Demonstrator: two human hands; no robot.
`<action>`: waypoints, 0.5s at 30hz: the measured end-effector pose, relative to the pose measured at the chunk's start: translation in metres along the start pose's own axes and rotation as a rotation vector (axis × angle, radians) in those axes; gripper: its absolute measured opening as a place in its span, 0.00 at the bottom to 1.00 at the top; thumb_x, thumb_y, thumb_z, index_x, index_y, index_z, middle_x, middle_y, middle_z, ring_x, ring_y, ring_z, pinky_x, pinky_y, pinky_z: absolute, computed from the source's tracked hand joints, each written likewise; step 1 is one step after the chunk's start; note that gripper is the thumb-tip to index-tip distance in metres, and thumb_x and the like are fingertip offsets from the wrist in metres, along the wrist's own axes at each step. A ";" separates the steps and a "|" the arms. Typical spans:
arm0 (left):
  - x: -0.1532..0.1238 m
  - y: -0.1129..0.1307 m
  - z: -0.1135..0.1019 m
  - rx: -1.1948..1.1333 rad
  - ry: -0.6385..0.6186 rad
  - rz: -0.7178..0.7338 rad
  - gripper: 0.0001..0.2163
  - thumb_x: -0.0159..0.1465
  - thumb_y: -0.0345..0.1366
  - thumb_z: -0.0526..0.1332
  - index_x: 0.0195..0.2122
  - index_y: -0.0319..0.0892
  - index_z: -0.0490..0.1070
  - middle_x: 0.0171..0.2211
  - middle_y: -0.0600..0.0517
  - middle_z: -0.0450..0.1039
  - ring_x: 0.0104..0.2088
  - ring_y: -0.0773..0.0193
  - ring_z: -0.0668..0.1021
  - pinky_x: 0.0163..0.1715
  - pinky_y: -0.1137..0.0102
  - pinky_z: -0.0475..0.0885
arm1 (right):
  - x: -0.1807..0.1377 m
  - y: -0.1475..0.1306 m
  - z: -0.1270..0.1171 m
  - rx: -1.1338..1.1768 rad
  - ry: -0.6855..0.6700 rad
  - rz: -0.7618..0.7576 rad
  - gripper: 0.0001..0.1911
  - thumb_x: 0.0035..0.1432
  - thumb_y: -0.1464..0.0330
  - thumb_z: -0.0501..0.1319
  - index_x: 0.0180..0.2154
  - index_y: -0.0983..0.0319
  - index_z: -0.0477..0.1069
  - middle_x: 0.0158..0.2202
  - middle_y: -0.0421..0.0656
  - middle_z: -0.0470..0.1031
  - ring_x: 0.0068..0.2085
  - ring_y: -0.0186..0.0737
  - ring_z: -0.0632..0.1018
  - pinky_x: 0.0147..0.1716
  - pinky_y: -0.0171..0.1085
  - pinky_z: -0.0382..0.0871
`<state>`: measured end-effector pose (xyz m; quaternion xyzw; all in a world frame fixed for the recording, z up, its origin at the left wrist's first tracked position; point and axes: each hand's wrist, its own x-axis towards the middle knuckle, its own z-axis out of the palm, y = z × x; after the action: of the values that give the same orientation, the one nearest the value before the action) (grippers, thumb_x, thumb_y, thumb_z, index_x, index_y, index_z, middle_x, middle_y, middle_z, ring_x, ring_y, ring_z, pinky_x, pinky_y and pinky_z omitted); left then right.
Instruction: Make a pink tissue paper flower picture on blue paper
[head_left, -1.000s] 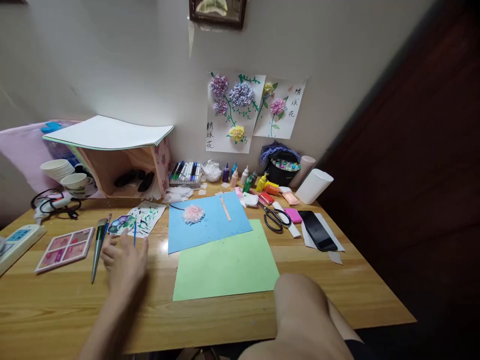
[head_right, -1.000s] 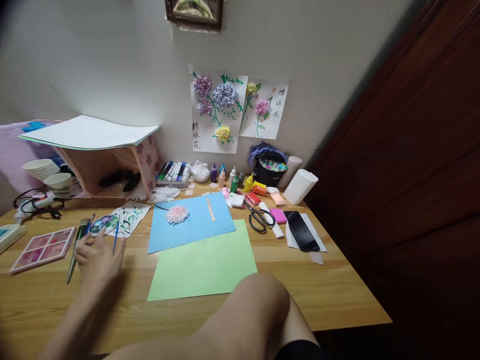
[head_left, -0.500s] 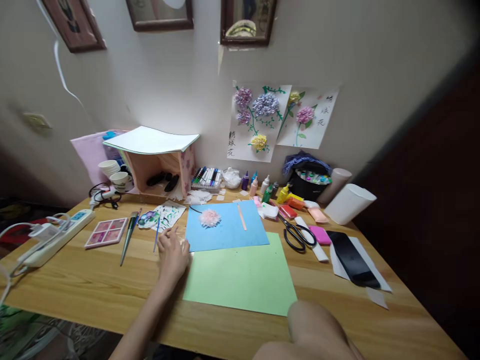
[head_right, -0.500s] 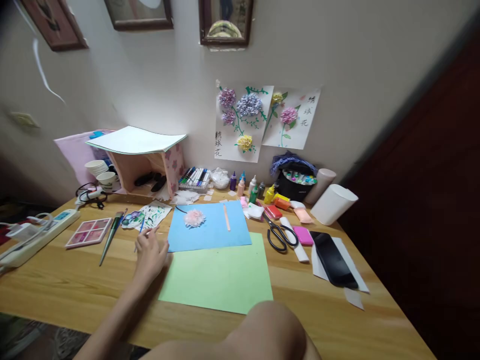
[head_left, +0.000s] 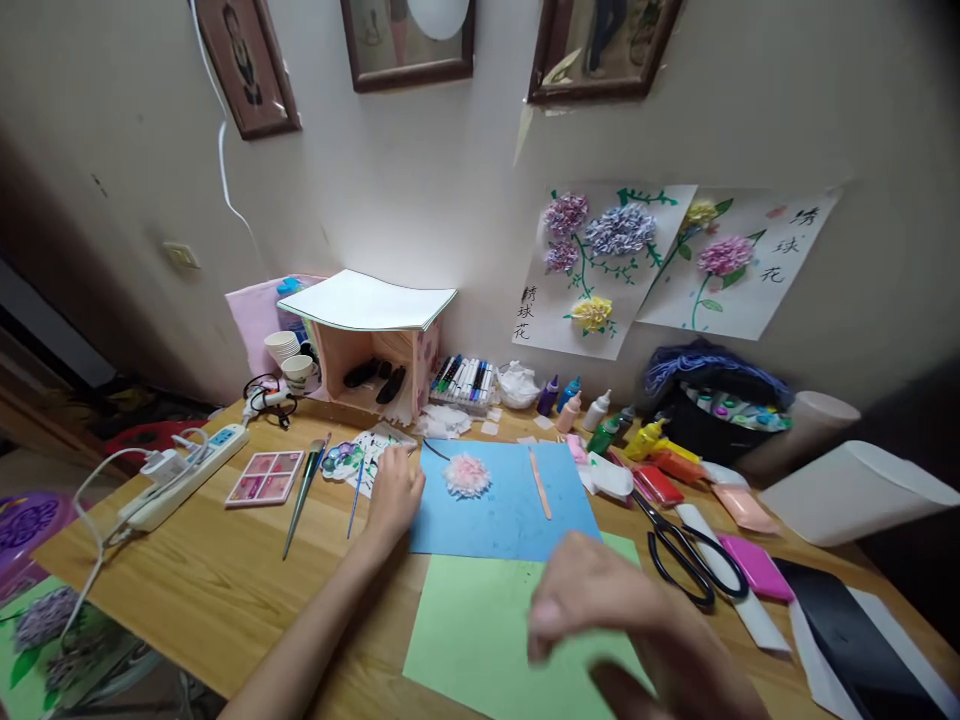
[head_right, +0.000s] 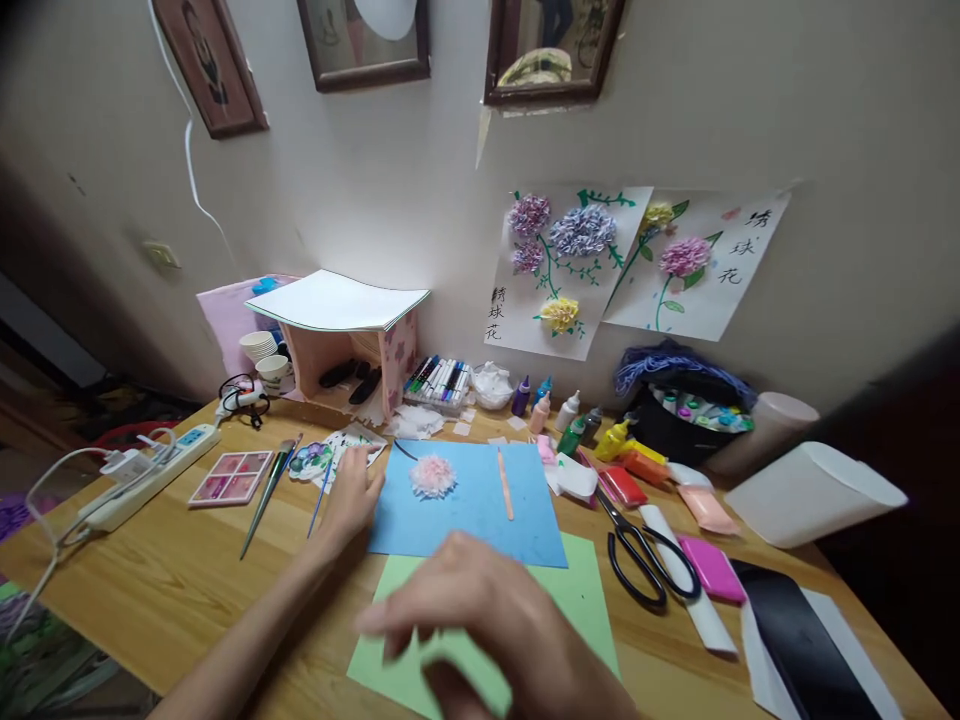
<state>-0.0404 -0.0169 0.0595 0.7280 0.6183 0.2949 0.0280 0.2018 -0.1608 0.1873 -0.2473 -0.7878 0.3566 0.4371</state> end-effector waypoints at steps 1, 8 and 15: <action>0.015 0.009 0.002 0.015 -0.051 0.055 0.12 0.63 0.33 0.49 0.45 0.39 0.66 0.42 0.45 0.68 0.46 0.58 0.70 0.47 0.65 0.65 | 0.018 0.004 -0.003 0.009 0.014 -0.029 0.14 0.63 0.69 0.49 0.49 0.56 0.66 0.37 0.45 0.73 0.39 0.39 0.73 0.37 0.40 0.68; 0.122 0.048 0.037 0.139 -0.217 -0.158 0.19 0.66 0.42 0.45 0.39 0.36 0.72 0.37 0.39 0.75 0.40 0.53 0.77 0.38 0.65 0.69 | 0.086 0.052 -0.037 -0.165 0.135 0.066 0.13 0.64 0.69 0.49 0.43 0.61 0.70 0.35 0.43 0.72 0.38 0.37 0.73 0.39 0.37 0.66; 0.159 0.049 0.070 0.185 -0.281 -0.235 0.21 0.65 0.42 0.47 0.40 0.32 0.75 0.40 0.34 0.75 0.42 0.51 0.77 0.37 0.66 0.69 | 0.076 0.053 -0.058 -0.257 0.171 0.092 0.12 0.64 0.68 0.49 0.41 0.61 0.70 0.35 0.43 0.73 0.39 0.37 0.73 0.41 0.38 0.65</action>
<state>0.0454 0.1401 0.0839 0.6842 0.7135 0.1272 0.0812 0.2187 -0.0545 0.2061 -0.3663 -0.7747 0.2502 0.4506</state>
